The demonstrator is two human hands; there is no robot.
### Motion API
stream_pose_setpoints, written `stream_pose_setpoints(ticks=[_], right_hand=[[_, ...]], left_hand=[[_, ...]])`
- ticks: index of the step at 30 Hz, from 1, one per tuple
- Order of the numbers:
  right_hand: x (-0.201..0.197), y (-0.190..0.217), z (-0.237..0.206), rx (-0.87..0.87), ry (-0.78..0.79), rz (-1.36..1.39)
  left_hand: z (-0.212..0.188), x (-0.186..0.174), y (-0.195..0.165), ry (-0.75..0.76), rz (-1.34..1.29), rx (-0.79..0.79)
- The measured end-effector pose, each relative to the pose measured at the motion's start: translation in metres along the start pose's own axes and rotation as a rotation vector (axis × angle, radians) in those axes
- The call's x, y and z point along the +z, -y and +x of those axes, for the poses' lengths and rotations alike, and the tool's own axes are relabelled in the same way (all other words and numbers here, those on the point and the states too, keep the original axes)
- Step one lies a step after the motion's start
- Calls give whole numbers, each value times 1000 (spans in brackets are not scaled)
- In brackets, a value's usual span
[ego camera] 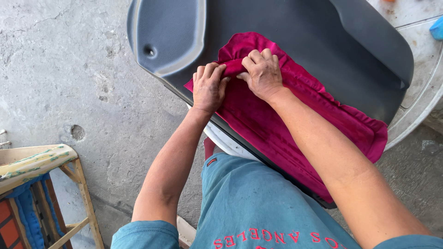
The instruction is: The person fits a magenta fabric cover with a ruffled edge onto a gray plastic vehicle interior panel lying on a round table. They align the fabric over the recessed area, press and smooth it with both hands, and tuck and pull the edges to seat the cover onto the panel.
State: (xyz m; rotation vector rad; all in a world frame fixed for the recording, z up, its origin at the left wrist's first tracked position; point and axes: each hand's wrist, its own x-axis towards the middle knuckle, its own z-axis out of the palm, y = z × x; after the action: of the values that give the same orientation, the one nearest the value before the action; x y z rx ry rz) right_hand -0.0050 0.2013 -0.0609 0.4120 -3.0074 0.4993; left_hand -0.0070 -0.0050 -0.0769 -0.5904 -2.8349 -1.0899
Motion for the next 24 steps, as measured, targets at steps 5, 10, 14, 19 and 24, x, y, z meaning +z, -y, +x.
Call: stream_pose_setpoints(ticks=[5,10,14,19,24], right_hand=[[-5,-4,-4,-35,-10,50],[-9,-12,-9,-43,24,119],[-13,-15,-9,-78,20,153],[-15,-18,-9,-82,63,178],[-13,-21,-9,-69,140,158]], left_hand=[[-2,-3,-1,-6,6,33],[-5,-12,5,92,-36,74],[-7,-21,7,169,-49,93],[-7,-28,6,191,-92,93],[-10,-36,7,256,-87,65]])
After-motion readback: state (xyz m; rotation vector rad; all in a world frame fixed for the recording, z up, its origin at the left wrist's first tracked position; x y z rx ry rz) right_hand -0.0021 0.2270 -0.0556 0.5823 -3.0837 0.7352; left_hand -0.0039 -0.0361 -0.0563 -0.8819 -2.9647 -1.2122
